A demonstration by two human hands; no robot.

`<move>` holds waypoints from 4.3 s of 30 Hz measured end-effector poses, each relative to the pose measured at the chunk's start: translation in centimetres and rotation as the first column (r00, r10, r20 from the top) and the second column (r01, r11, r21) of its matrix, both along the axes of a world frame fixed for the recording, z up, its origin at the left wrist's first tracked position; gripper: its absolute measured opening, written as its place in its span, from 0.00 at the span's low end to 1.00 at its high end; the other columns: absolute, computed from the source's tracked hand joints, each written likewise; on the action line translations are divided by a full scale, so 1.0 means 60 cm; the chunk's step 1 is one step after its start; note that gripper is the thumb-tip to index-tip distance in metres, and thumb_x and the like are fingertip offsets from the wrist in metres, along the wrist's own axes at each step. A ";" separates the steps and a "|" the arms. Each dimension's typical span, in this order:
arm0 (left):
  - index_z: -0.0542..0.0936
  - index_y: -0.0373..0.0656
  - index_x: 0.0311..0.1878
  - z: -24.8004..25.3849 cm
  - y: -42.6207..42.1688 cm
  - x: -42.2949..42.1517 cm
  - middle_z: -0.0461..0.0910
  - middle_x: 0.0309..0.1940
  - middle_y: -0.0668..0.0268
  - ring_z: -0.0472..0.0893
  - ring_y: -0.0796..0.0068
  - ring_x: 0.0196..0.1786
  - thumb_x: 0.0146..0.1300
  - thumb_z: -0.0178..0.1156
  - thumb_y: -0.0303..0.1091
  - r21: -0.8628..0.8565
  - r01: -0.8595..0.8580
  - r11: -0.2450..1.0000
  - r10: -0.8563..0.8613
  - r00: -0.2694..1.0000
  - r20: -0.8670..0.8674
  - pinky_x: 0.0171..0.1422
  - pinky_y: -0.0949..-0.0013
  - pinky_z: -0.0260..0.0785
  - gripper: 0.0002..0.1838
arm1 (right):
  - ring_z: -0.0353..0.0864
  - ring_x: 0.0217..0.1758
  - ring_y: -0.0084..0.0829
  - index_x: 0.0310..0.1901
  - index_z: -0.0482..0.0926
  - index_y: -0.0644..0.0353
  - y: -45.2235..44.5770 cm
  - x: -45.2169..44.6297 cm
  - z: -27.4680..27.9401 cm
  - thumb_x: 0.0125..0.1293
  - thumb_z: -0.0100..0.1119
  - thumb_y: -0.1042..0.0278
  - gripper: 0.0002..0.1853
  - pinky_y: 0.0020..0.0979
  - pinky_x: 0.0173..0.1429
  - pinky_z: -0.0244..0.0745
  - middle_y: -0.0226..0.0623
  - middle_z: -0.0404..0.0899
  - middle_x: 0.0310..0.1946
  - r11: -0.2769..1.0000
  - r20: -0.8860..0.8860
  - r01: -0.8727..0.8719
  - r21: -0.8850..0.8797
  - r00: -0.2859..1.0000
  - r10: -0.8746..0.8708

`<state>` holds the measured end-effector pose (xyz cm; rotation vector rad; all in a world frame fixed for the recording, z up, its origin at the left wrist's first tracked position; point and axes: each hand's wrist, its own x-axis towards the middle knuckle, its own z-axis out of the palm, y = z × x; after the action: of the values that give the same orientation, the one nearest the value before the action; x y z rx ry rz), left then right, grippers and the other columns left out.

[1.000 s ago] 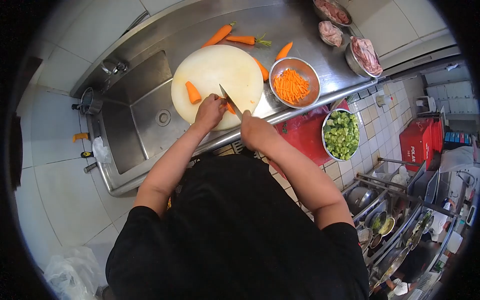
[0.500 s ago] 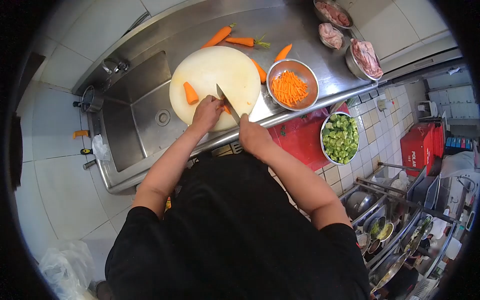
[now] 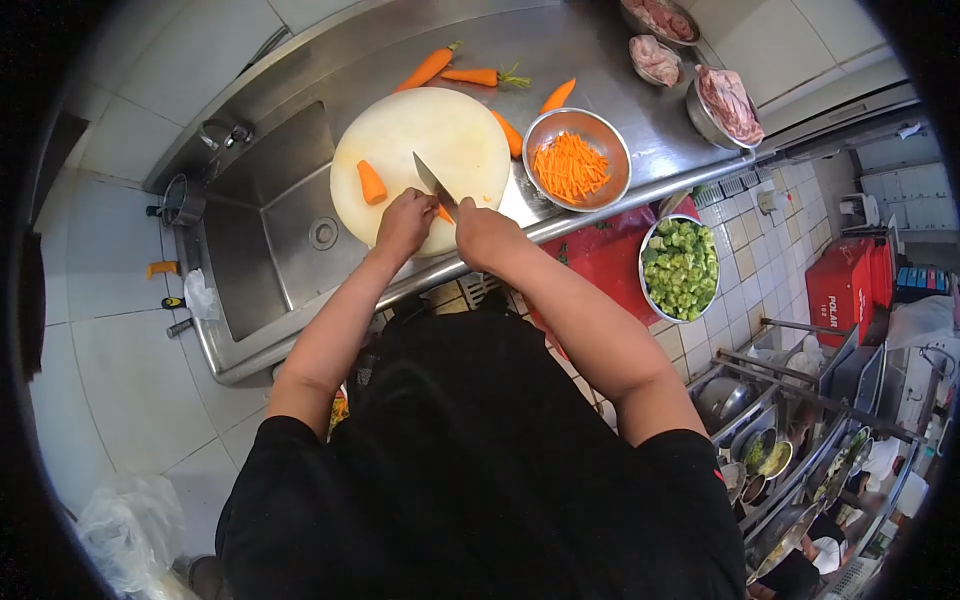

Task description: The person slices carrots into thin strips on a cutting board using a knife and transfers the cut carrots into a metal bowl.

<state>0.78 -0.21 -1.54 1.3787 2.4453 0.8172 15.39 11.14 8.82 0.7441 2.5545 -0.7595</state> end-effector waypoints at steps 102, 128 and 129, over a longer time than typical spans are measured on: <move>0.81 0.39 0.31 0.018 0.030 -0.043 0.81 0.33 0.57 0.81 0.57 0.39 0.63 0.69 0.40 -0.078 0.271 0.960 -0.259 0.957 0.133 0.45 0.58 0.73 0.13 | 0.85 0.37 0.51 0.42 0.72 0.57 -0.045 0.133 -0.017 0.59 0.68 0.61 0.16 0.51 0.41 0.78 0.45 0.84 0.32 0.961 -0.276 0.051 0.273 0.961 0.028; 0.63 0.33 0.73 -0.065 0.081 0.070 0.55 0.77 0.39 0.54 0.37 0.79 0.71 0.51 0.31 0.251 -0.144 0.957 0.127 0.989 0.082 0.83 0.44 0.46 0.28 | 0.73 0.17 0.22 0.45 0.77 0.65 -0.045 0.117 -0.124 0.77 0.53 0.64 0.11 0.29 0.23 0.71 0.30 0.74 0.21 0.547 -0.061 0.363 -0.754 0.791 -0.609; 0.63 0.33 0.72 -0.061 0.085 0.070 0.55 0.77 0.39 0.54 0.37 0.79 0.71 0.49 0.29 0.279 -0.168 0.945 0.140 0.983 0.118 0.83 0.44 0.46 0.27 | 0.73 0.17 0.22 0.44 0.77 0.65 -0.043 0.116 -0.125 0.77 0.53 0.64 0.11 0.29 0.23 0.71 0.30 0.74 0.21 0.558 -0.080 0.351 -0.752 0.792 -0.606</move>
<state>4.97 4.88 -5.18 1.2096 2.4561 1.2906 22.37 8.58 1.35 1.1154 1.9710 -2.0728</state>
